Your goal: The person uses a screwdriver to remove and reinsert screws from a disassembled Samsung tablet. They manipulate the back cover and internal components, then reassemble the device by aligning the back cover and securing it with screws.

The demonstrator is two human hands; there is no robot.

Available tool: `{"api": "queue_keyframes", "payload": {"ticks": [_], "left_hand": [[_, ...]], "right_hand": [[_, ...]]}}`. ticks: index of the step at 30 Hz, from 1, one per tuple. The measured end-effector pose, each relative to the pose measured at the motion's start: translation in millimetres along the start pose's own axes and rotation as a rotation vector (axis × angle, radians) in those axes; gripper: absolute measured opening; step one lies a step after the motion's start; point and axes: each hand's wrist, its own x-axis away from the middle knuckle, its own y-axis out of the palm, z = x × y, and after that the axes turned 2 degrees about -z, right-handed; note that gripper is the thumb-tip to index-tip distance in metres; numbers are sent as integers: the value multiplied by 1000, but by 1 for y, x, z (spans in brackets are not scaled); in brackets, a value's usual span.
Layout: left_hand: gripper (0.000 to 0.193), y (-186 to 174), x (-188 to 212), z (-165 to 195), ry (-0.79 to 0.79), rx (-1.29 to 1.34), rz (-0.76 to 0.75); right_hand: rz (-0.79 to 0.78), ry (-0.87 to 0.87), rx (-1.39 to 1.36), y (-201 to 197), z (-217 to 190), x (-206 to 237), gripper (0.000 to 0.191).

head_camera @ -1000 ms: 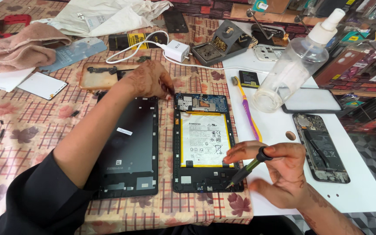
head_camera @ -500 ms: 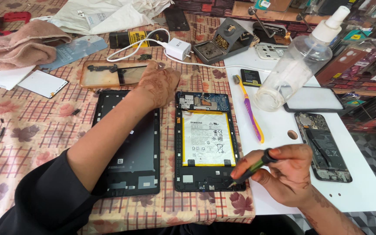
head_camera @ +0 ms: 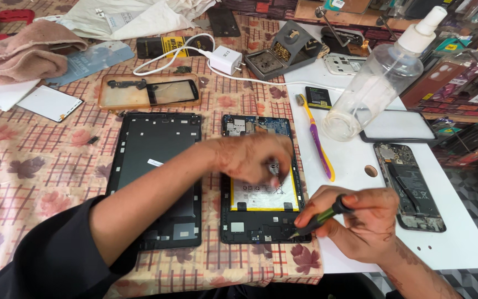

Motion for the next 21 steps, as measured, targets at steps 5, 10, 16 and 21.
{"api": "queue_keyframes", "payload": {"ticks": [5,10,16,21], "left_hand": [[17,15,-1,26,-47,-69,-180],[21,10,-1,25,-47,34,-147],[22,8,-1,9,-47,60,-132],[27,13,-3,5,-38,35,-78]], "right_hand": [[-7,-80,44,0,2,-9,87],[-81,3,-47,3,-6,-5,59],[-49,18,-126,-3,4,7,70],[-9,-4,-141,-5,8,7,83]]}}
